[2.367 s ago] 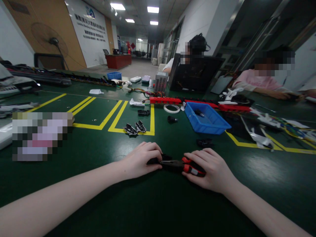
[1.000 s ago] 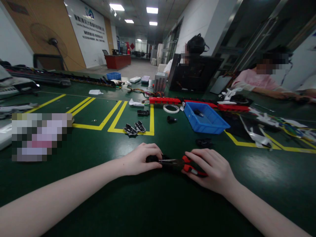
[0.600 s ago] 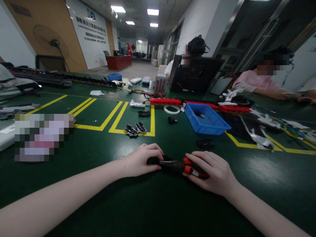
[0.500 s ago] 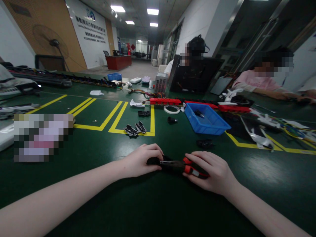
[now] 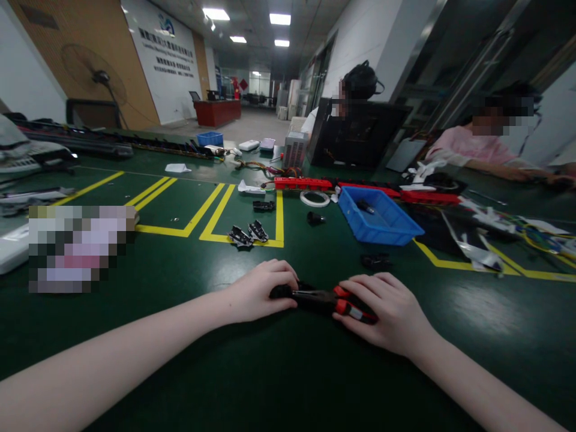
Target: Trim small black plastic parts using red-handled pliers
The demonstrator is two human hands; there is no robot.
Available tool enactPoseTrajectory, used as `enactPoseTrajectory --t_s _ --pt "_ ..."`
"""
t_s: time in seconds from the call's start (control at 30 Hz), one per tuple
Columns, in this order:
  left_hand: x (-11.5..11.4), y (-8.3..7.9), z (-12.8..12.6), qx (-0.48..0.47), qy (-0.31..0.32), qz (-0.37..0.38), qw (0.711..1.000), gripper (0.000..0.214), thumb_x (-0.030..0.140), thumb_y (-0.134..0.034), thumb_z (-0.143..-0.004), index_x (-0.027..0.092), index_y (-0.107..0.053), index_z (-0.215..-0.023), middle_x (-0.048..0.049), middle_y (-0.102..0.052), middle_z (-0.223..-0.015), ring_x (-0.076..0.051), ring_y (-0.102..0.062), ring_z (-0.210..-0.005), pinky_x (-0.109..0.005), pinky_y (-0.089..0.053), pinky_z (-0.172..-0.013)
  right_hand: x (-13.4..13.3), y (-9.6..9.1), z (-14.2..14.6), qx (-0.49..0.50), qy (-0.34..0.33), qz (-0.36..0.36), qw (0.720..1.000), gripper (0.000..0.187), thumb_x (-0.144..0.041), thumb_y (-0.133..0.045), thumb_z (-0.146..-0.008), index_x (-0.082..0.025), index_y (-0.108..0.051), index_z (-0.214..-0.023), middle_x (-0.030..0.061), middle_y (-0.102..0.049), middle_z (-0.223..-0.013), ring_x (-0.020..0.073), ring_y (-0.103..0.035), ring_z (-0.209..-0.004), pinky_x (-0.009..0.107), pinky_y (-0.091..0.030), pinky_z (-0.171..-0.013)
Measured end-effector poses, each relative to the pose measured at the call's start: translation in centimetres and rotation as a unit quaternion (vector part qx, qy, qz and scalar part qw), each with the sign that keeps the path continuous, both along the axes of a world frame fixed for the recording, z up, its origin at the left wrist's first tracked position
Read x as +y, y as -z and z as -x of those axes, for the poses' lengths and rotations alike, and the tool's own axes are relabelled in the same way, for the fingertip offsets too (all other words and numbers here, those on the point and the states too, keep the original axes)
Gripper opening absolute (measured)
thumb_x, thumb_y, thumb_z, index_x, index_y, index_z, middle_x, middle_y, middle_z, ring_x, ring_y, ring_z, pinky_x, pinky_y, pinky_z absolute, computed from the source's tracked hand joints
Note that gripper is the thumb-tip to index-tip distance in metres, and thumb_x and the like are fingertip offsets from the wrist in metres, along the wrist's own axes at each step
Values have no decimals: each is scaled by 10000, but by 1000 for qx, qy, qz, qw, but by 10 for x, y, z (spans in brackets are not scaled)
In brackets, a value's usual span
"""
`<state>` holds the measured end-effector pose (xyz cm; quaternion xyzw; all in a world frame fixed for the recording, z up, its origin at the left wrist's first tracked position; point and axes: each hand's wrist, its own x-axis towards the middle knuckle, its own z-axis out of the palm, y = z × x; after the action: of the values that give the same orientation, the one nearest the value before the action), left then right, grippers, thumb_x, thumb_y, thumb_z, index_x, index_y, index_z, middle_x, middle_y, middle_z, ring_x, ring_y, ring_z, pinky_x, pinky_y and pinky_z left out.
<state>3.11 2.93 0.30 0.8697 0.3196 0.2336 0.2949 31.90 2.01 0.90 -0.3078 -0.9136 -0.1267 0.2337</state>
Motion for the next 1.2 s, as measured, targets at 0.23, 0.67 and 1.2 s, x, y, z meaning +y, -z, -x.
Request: enactPoseTrajectory --t_s 0.23,0.67,1.2 --pt "-2 -6 -1 7 -5 4 1000 78 204 -648 -897 181 -634 -970 -65 -606 -1143 -218 -574 -1047 -388 -499 -909 0 -1 2 -7 0 8 1000 301 -407 -646 -834 -156 -651 -1001 90 -712 -905 222 -661 -814 434 -469 -868" --pt "-1 0 0 13 -10 -18 1000 102 208 -658 -895 181 -623 -986 -61 -598 -1124 -212 -569 -1025 -377 -496 -900 3 4 -3 3 -15 -12 1000 399 -378 -675 -842 -148 -616 -1163 134 -706 -1047 249 -671 -918 384 -558 -758" --pt "0 2 -1 40 2 -53 998 118 215 -647 -904 184 -606 -1009 -68 -600 -1143 -223 -571 -1030 -394 -494 -891 0 -1 -1 18 -8 63 998 306 -398 -640 -847 -156 -647 -1033 104 -689 -901 195 -661 -741 319 -557 -632"
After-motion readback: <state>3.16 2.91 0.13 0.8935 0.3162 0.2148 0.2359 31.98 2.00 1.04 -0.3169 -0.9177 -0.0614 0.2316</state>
